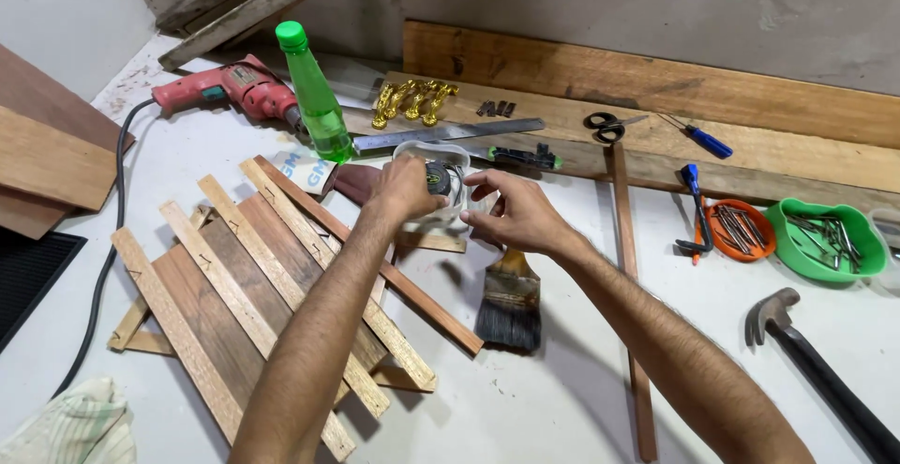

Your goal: The person assembles small wooden lattice frames at a workbench. They measure a wooden slat with a tape measure, mark it with a pen, position slats across a base board, and hammer nails to fasten the slats, arranging the finished frames aside.

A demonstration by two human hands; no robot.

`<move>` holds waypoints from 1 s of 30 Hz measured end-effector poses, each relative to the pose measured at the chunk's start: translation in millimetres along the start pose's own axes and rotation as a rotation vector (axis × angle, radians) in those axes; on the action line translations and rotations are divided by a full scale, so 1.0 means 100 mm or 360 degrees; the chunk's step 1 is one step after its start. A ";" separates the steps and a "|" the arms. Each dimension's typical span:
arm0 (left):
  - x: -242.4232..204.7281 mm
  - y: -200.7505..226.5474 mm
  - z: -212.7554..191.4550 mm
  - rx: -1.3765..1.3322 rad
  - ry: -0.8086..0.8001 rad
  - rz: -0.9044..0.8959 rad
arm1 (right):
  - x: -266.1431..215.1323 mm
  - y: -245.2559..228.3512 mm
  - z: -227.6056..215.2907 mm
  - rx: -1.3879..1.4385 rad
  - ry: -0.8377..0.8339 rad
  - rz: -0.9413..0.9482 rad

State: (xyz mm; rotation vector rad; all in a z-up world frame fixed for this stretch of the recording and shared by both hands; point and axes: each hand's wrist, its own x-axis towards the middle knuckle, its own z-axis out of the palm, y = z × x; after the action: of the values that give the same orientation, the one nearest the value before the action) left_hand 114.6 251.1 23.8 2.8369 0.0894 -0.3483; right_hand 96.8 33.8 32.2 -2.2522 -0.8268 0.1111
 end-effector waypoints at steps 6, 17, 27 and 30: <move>0.37 -0.13 0.14 -0.0028 0.0096 0.0041 | 0.17 0.07 0.02 0.0042 -0.0096 0.0216; -0.50 0.42 -0.43 -0.0038 0.1093 0.0816 | -0.17 -0.06 -0.56 0.0370 0.0619 -0.0065; -1.22 1.81 -0.14 -0.0850 0.1017 0.1923 | -1.46 -0.08 -1.56 0.1245 -0.0106 0.0404; -1.30 2.03 -0.06 -0.1005 0.1084 0.2073 | -1.86 -0.08 -1.65 0.0839 0.0180 0.0330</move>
State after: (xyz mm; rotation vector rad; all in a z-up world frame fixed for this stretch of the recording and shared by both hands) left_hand 8.8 54.9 116.2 1.7400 -1.1813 0.7631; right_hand -4.0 -171.4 129.6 -1.8164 -0.4353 0.2629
